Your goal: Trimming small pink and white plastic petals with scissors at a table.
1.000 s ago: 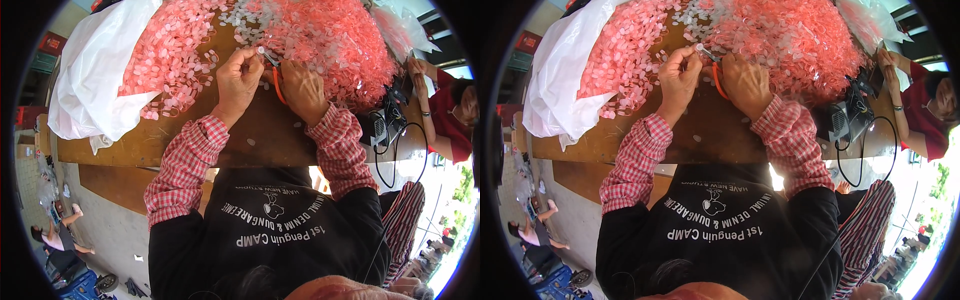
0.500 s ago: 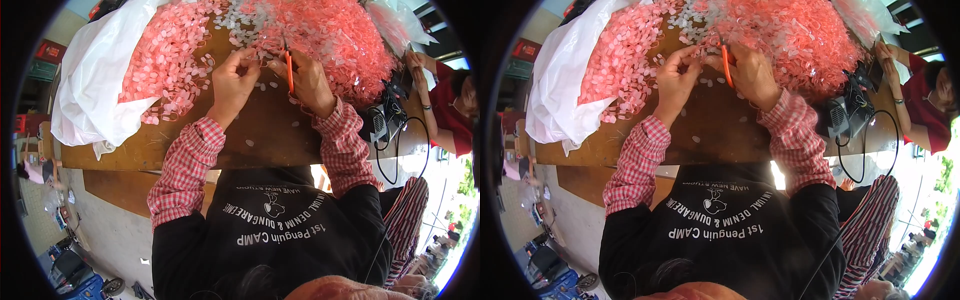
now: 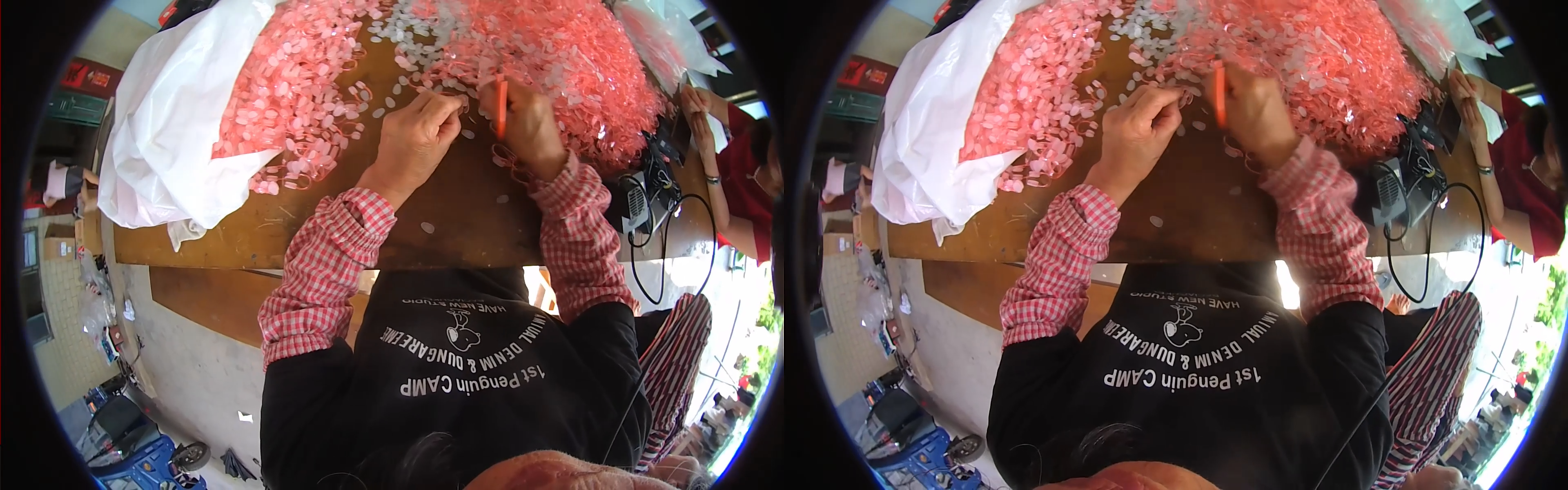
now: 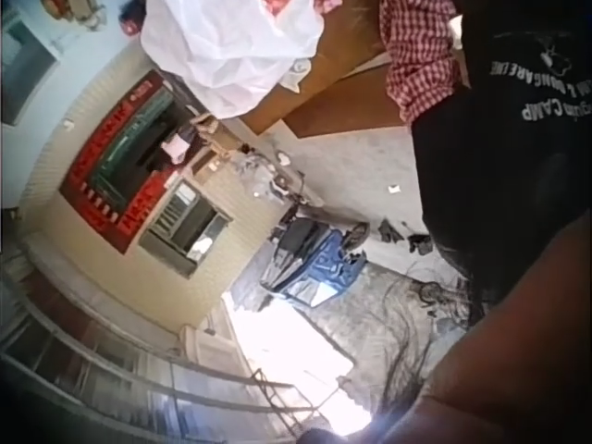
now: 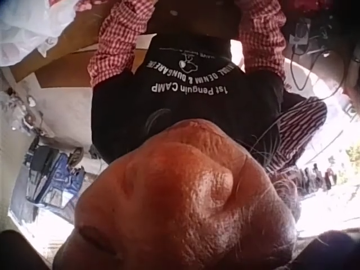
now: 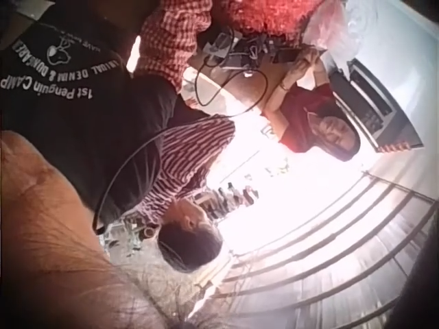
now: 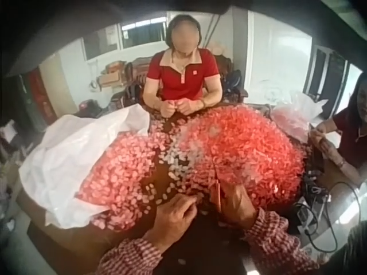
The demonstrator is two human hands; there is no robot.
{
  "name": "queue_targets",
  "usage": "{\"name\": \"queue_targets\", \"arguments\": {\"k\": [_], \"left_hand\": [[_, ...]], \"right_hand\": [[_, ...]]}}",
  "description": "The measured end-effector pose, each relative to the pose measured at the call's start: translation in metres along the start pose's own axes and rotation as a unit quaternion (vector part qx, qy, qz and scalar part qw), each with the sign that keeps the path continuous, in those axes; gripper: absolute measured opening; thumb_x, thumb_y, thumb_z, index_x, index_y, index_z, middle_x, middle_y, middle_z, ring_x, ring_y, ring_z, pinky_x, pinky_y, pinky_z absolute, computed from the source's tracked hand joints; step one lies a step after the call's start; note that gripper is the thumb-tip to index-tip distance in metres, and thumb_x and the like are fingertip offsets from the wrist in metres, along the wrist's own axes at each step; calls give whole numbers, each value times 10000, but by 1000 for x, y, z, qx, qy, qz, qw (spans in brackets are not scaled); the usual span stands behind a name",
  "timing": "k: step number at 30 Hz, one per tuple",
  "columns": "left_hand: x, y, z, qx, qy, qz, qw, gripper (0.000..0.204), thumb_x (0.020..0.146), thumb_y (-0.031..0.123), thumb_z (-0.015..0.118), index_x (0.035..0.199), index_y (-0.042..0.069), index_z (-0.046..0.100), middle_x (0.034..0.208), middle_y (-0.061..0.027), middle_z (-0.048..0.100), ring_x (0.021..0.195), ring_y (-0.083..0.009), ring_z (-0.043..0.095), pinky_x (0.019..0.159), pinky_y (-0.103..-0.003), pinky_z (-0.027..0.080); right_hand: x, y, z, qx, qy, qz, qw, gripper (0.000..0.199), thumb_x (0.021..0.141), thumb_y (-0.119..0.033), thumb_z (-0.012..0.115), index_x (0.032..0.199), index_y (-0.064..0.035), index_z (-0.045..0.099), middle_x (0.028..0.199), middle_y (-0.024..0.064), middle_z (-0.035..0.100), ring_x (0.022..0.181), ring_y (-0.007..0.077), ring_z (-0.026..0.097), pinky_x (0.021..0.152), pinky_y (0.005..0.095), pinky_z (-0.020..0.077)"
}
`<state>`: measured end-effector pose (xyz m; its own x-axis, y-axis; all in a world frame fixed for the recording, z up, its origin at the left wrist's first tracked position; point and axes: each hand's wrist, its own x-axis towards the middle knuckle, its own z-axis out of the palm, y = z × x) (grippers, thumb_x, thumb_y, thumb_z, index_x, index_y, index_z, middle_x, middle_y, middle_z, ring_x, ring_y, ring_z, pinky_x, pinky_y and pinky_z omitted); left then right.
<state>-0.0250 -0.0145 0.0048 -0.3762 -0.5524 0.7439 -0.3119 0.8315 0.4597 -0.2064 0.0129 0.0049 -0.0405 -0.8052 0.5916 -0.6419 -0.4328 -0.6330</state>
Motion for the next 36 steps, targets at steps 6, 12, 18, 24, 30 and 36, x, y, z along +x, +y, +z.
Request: {"name": "queue_targets", "arguments": {"k": [6, 12, 18, 24, 30, 36], "left_hand": [[-8, -3, -15, 74, -81, -23, 994, 256, 807, 187, 717, 1028, 77, 648, 1061, -89, 590, 665, -232, 632, 659, -383, 535], [-29, 41, -82, 77, -262, 2, 962, 606, 831, 488, 651, 1330, 166, 529, 1418, -138, 378, 1243, -350, 453, 994, -551, 369], [-44, 21, -61, 214, -427, -21, 878, 708, 845, 512, 612, 1439, 206, 378, 1548, -158, 137, 1419, -430, 101, 1013, -734, 113], [27, -29, 4, 262, -255, 54, 929, 579, 887, 438, 582, 1389, 186, 443, 1531, -143, 233, 1414, -397, 179, 1030, -713, 130], [55, -88, -35, 339, -279, 30, 898, 442, 883, 262, 602, 1305, 153, 525, 1408, -79, 441, 1338, -301, 373, 1032, -626, 217], [53, -89, -53, 289, -319, -28, 902, 250, 890, 136, 616, 1136, 94, 639, 1256, -58, 578, 1094, -252, 586, 995, -469, 364]], "right_hand": [[10, 6, -20, -126, -50, 79, 988, 304, 862, -255, 697, 802, 26, 597, 575, 122, 563, 496, 201, 547, 472, 351, 408], [12, 7, -44, -229, -13, -30, 973, 388, 814, -310, 748, 767, 22, 553, 567, 145, 508, 499, 275, 508, 502, 376, 410], [13, -14, -48, -174, -12, -4, 985, 390, 825, -296, 742, 720, 21, 541, 561, 136, 484, 469, 220, 431, 470, 353, 376], [13, -23, -50, -154, 14, 19, 988, 374, 821, -291, 747, 740, 17, 551, 564, 136, 489, 461, 206, 430, 463, 347, 375], [14, -24, -59, -186, -7, 75, 980, 442, 794, -359, 746, 783, 8, 501, 652, 211, 569, 642, 413, 590, 551, 438, 445], [17, -25, -50, -138, -23, 63, 988, 444, 786, -342, 756, 803, 18, 497, 688, 225, 588, 656, 407, 595, 580, 431, 459]]}}
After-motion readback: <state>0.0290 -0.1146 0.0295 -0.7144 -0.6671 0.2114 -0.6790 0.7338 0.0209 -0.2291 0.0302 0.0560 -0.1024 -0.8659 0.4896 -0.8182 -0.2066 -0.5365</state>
